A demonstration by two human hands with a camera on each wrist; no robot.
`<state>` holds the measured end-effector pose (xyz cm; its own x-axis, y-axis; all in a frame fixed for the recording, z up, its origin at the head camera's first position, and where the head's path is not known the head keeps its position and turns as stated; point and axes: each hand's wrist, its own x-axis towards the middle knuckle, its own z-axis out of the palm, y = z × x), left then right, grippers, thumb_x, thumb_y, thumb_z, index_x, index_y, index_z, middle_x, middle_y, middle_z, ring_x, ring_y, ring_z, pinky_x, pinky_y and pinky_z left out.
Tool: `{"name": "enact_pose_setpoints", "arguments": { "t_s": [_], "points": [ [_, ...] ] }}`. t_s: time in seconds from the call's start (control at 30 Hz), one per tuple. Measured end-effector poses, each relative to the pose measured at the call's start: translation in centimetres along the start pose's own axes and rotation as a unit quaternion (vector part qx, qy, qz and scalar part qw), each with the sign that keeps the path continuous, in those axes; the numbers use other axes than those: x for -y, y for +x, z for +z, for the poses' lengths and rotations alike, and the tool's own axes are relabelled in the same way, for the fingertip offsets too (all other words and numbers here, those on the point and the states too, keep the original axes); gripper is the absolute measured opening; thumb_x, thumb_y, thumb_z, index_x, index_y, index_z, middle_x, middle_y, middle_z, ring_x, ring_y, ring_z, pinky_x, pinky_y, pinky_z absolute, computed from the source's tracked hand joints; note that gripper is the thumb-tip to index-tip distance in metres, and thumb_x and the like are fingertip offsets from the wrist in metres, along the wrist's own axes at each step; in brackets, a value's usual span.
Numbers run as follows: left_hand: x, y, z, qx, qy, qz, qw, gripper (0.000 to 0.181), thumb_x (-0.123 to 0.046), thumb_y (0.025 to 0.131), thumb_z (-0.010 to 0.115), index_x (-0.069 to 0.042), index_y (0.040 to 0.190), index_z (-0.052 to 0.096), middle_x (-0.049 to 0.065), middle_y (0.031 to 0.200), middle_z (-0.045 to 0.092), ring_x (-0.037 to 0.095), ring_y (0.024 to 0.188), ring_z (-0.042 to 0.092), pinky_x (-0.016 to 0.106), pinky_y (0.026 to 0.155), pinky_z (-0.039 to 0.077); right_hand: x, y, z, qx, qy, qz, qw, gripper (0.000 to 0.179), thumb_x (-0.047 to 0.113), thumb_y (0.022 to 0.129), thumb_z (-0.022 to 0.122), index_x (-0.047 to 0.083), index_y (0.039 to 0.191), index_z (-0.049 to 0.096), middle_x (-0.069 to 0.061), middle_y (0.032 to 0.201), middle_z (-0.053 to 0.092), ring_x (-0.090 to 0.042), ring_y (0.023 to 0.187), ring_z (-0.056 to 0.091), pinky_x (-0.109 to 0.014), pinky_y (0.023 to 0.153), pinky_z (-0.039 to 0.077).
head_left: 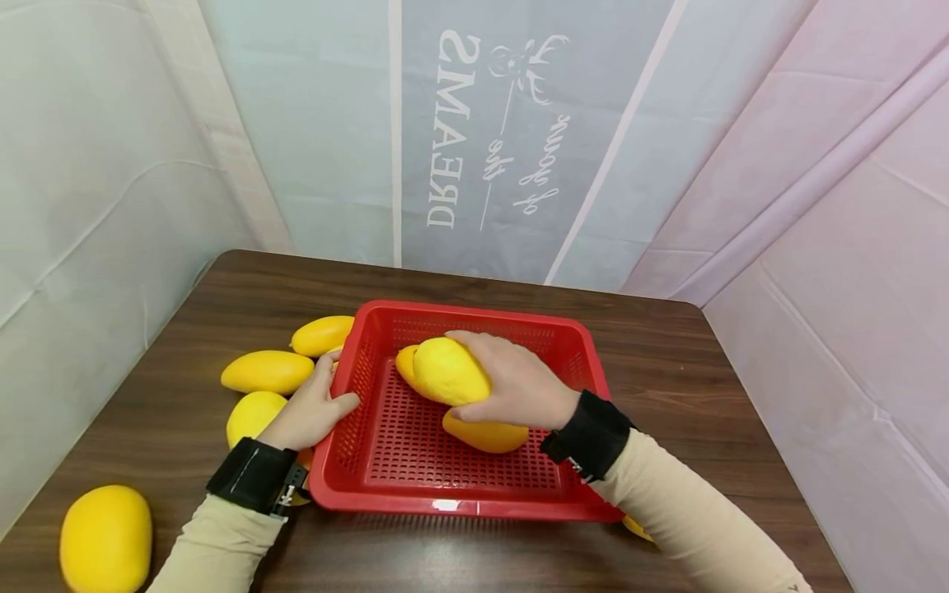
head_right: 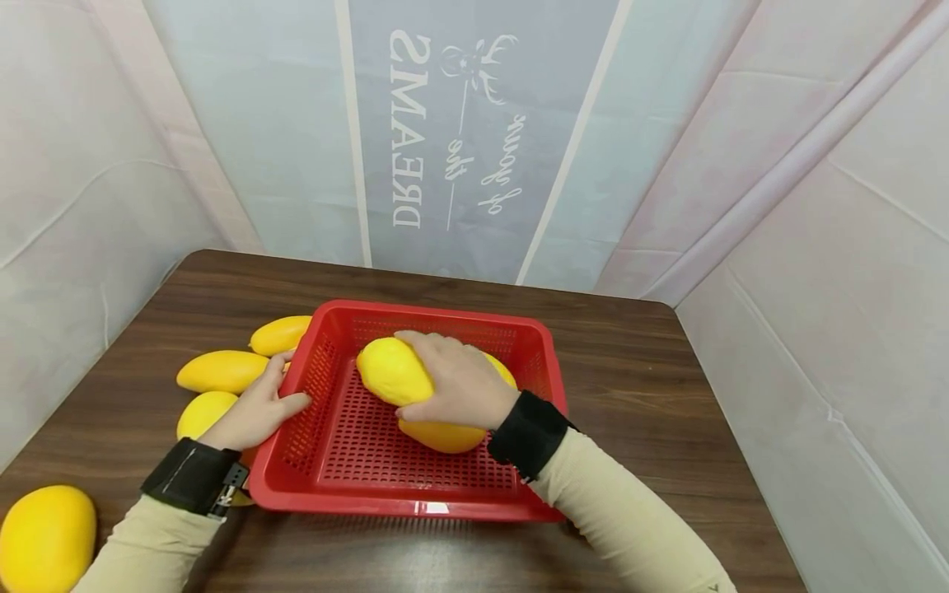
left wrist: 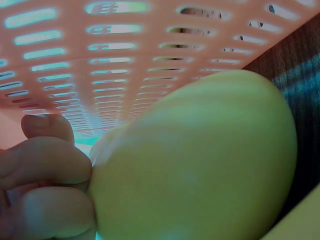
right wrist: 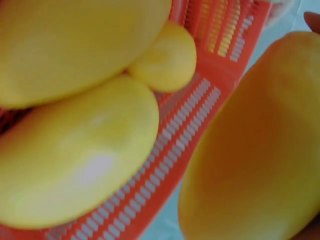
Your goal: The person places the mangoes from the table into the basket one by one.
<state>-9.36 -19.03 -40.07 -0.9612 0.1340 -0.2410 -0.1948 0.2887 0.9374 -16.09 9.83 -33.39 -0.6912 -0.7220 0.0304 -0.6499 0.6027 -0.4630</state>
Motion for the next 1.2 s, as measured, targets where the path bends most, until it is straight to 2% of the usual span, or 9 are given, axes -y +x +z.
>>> {"name": "enact_pose_setpoints", "arguments": {
  "t_s": [0.23, 0.43, 0.6, 0.93, 1.2],
  "points": [
    [0.0, 0.1, 0.0, -0.007, 0.011, -0.004, 0.9999, 0.073, -0.004, 0.094, 0.050, -0.012, 0.154, 0.009, 0.029, 0.138, 0.044, 0.034, 0.099, 0.070, 0.048, 0.074, 0.062, 1.5, 1.4, 1.8, 0.063, -0.036, -0.030, 0.9969, 0.089, 0.048, 0.072, 0.077, 0.023, 0.149, 0.038, 0.002, 0.122, 0.060, -0.014, 0.104, 0.053, -0.036, 0.092, 0.048],
    [0.0, 0.3, 0.1, -0.004, 0.012, -0.002, 0.9999, 0.073, -0.005, 0.093, 0.052, -0.010, 0.153, 0.009, 0.029, 0.137, 0.045, 0.032, 0.098, 0.071, 0.048, 0.075, 0.062, 2.0, 2.1, 2.9, 0.089, -0.048, -0.039, 0.9941, 0.089, 0.048, 0.074, 0.077, 0.026, 0.150, 0.037, 0.003, 0.133, 0.058, -0.014, 0.110, 0.054, -0.037, 0.093, 0.049],
    [0.2, 0.3, 0.0, -0.008, 0.012, -0.012, 0.9998, 0.073, -0.005, 0.093, 0.052, -0.012, 0.153, 0.010, 0.028, 0.137, 0.045, 0.031, 0.096, 0.071, 0.047, 0.074, 0.062, 2.0, 2.6, 3.8, 0.094, -0.058, -0.047, 0.9928, 0.092, 0.048, 0.074, 0.078, 0.024, 0.151, 0.036, 0.003, 0.135, 0.056, -0.015, 0.115, 0.051, -0.039, 0.096, 0.048],
    [0.1, 0.3, 0.1, -0.001, 0.007, -0.004, 1.0000, 0.075, -0.006, 0.094, 0.052, -0.012, 0.154, 0.007, 0.030, 0.139, 0.044, 0.035, 0.099, 0.071, 0.048, 0.072, 0.062, 1.7, 3.1, 4.9, 0.097, -0.062, -0.050, 0.9921, 0.094, 0.046, 0.074, 0.080, 0.027, 0.153, 0.033, 0.002, 0.143, 0.052, -0.015, 0.120, 0.050, -0.043, 0.101, 0.046],
    [0.0, 0.0, 0.0, -0.003, 0.010, -0.007, 0.9999, 0.075, -0.007, 0.095, 0.051, -0.012, 0.155, 0.005, 0.031, 0.140, 0.043, 0.032, 0.099, 0.071, 0.048, 0.074, 0.062, 1.9, 3.2, 5.7, 0.106, -0.112, -0.066, 0.9858, 0.092, 0.048, 0.074, 0.081, 0.031, 0.152, 0.035, 0.002, 0.141, 0.052, -0.016, 0.125, 0.049, -0.046, 0.106, 0.043]
  ]
}}
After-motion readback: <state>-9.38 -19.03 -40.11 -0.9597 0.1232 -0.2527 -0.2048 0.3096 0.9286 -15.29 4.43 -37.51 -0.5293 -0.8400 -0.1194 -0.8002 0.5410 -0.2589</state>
